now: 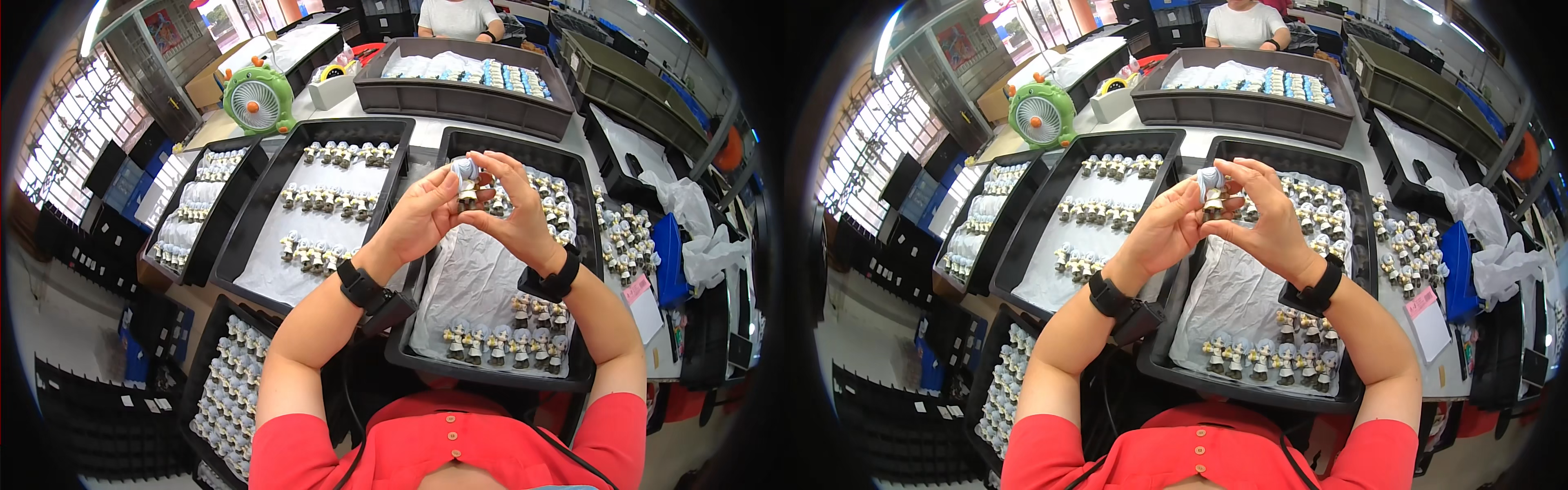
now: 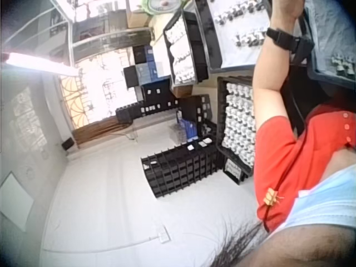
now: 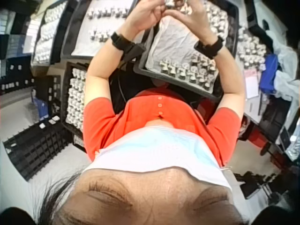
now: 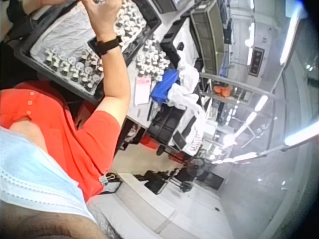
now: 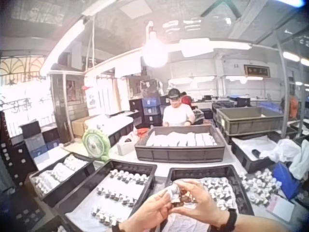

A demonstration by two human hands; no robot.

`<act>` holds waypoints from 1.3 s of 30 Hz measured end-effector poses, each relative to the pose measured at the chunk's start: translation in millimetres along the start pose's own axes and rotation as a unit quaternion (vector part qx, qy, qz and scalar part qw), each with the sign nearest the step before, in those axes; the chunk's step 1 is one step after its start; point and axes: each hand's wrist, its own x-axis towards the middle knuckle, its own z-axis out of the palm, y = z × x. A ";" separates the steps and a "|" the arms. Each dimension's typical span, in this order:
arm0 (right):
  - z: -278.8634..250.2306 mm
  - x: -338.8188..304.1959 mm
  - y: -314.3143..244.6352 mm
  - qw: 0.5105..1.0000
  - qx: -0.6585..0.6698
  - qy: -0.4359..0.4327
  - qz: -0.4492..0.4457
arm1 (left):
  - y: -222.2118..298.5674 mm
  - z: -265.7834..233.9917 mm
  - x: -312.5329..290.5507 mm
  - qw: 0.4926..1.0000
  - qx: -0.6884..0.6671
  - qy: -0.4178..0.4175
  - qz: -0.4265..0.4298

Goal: The person assembles small, white, doll-like figurines by hand. They pick up individual figurines from a tray, manipulate their parts to ensure they are properly fitted, and place them back into the tray in an organized manner.

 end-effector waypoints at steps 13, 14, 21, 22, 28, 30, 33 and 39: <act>1.8 2.1 4.5 0.996 -0.062 0.016 -0.060 | -3.5 -9.2 1.2 0.997 -0.009 0.077 0.016; 1.4 1.7 2.9 0.997 -0.054 0.015 -0.048 | -4.2 -9.3 1.7 0.996 -0.008 0.083 0.017; 3.7 0.4 1.4 0.998 -0.050 0.043 -0.025 | -1.6 -5.4 0.4 0.996 -0.005 0.092 0.022; 3.8 0.6 1.3 0.998 -0.042 0.049 -0.016 | -1.2 -4.5 0.6 0.995 -0.005 0.090 0.030; 11.1 -3.3 3.9 0.998 -0.009 0.052 0.046 | 0.2 -1.4 -2.5 0.992 0.065 0.084 0.072; 12.2 -4.5 5.0 0.997 -0.016 0.045 0.057 | -1.4 -2.1 -4.1 0.990 0.071 0.085 0.082; 13.1 -9.7 9.1 0.994 0.017 0.040 0.101 | -7.6 -1.7 3.8 0.985 0.119 0.072 0.103; 13.9 -5.3 7.4 0.987 0.055 -0.040 0.148 | 2.9 -16.1 13.6 0.967 0.178 0.173 0.056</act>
